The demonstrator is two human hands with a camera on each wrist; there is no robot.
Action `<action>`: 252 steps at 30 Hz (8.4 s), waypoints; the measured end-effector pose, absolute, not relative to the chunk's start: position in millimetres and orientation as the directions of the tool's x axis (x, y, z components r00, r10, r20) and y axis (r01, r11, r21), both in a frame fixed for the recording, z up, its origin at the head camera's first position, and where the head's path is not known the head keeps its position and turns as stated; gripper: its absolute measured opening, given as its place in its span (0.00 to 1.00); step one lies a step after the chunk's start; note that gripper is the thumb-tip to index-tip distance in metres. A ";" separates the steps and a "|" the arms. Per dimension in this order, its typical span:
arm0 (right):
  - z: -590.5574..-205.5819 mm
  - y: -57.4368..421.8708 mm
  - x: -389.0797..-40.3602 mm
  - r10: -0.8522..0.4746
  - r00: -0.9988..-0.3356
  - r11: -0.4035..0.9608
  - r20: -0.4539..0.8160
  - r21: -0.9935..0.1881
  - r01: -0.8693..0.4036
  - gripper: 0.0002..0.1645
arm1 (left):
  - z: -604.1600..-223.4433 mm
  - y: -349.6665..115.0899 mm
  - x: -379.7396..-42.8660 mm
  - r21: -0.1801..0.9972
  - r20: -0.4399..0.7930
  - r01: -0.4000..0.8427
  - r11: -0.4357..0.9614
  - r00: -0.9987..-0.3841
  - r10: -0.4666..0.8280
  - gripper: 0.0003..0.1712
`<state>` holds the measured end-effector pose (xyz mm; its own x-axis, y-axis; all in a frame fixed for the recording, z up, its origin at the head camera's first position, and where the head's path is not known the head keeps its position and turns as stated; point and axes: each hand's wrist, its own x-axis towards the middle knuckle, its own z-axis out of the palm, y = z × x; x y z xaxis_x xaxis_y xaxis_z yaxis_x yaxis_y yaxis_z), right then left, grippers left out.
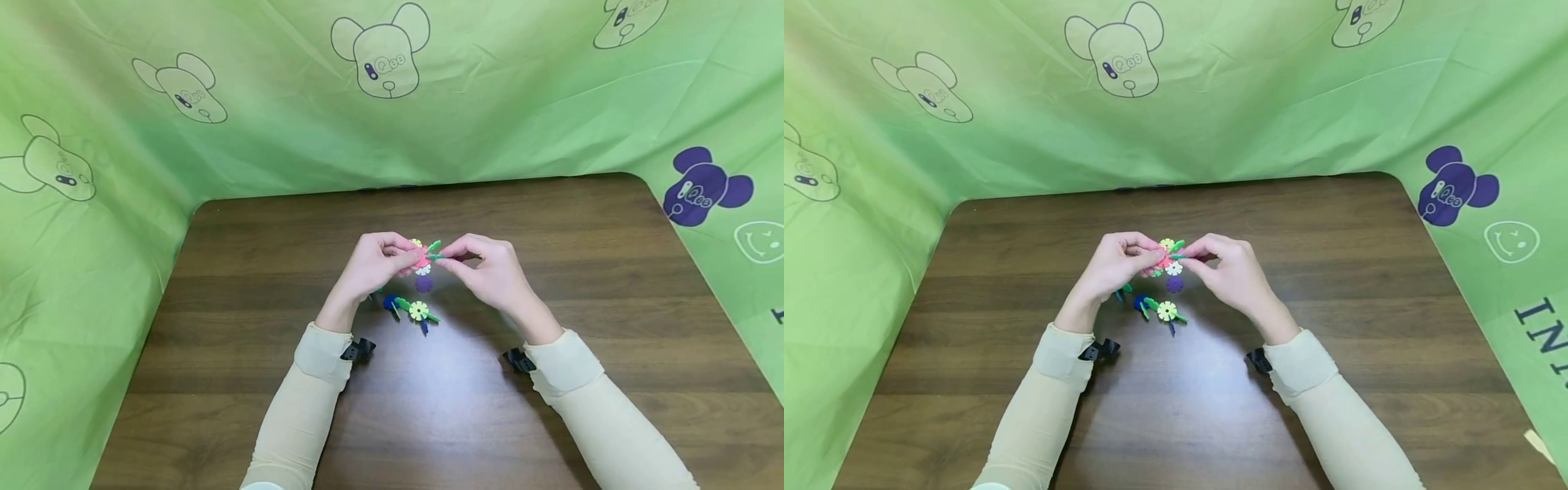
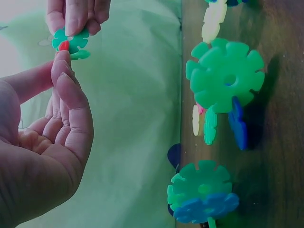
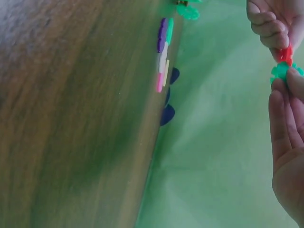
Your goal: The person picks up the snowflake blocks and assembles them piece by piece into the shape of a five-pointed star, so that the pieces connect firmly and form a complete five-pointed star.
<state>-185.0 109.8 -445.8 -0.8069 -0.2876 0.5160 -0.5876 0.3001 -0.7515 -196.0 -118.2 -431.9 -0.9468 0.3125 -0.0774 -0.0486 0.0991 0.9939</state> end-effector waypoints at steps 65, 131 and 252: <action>-472.9 71.3 -278.8 -0.467 -0.870 0.811 -0.158 -0.468 -0.351 0.17 | -428.5 -144.9 -203.8 0.999 -0.033 -0.021 0.043 -0.958 0.285 0.07; -423.1 120.1 -206.8 -0.320 -0.947 0.211 0.019 -0.973 -0.092 0.12 | -434.9 -112.4 -192.7 0.952 0.019 0.073 0.297 -0.983 0.181 0.03; -400.9 115.5 -217.9 -0.205 -0.978 0.173 -0.043 -0.985 0.007 0.13 | -424.7 -128.2 -198.3 0.982 -0.116 -0.157 -0.102 -0.939 0.323 0.04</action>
<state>-217.9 115.5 -400.9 -0.9778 -0.2051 -0.0430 0.0071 0.1725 -0.9850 -198.3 -128.2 -424.7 -0.9392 0.3231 -0.1163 -0.1569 -0.1025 0.9823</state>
